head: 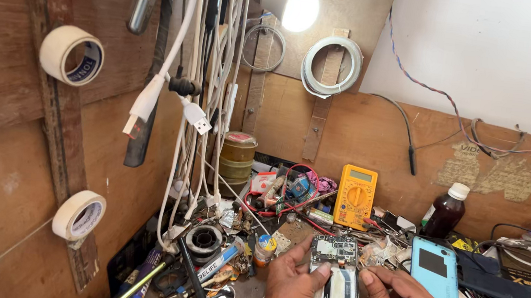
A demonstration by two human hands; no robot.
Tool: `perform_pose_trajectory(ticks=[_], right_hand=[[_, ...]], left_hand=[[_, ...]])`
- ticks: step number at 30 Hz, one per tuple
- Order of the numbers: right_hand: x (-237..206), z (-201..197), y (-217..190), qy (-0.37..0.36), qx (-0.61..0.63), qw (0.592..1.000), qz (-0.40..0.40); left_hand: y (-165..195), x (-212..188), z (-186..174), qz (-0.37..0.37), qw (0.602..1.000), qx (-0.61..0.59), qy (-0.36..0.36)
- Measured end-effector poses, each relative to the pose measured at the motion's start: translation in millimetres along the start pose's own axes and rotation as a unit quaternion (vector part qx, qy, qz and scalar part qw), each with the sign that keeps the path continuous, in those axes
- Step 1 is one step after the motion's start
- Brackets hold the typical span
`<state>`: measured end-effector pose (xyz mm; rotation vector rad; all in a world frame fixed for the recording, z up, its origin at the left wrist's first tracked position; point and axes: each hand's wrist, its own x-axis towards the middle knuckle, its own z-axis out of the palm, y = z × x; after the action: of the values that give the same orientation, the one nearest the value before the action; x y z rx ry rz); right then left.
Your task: The person removes a battery from a disassembled mobile phone, then uses a soldering iron to work on the motherboard. The person also handles a small container and a screwdriver.
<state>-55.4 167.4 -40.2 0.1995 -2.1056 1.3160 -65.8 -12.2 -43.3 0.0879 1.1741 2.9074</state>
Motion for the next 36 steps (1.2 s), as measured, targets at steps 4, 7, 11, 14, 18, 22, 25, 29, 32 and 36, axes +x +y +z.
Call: perform_pose_trajectory(ticks=[4, 7, 11, 14, 18, 22, 25, 29, 32, 36], right_hand=[[5, -10, 3, -0.021, -0.039, 0.994, 0.097], [10, -15, 3, -0.037, -0.038, 0.989, 0.138], [9, -13, -4, -0.045, -0.011, 0.99, 0.136], [8, -13, -15, -0.052, -0.04, 0.998, 0.012], [12, -14, -27, -0.118, 0.026, 0.992, 0.047], [15, -11, -33, -0.139, 0.024, 0.988, 0.065], [14, -11, -36, -0.131, -0.008, 0.991, 0.012], [11, -10, -40, -0.136, -0.144, 0.974, 0.114], [9, -7, -43, -0.097, -0.129, 0.979, 0.124], [7, -6, -41, -0.077, -0.119, 0.988, 0.061]], left_hand=[[4, -5, 5, 0.03, 0.999, 0.022, 0.009], [6, -7, 7, 0.043, 0.995, 0.094, 0.008], [4, -10, 10, 0.039, 0.982, 0.182, 0.034], [3, -13, 10, 0.049, 0.975, 0.216, 0.018], [4, -14, 10, 0.044, 0.972, 0.231, 0.01], [6, -14, 13, 0.038, 0.967, 0.253, 0.009], [6, -16, 14, 0.029, 0.969, 0.245, 0.012], [8, -17, 16, 0.026, 0.973, 0.228, 0.006], [9, -18, 17, 0.027, 0.978, 0.207, -0.002], [9, -19, 17, 0.023, 0.973, 0.229, 0.006]])
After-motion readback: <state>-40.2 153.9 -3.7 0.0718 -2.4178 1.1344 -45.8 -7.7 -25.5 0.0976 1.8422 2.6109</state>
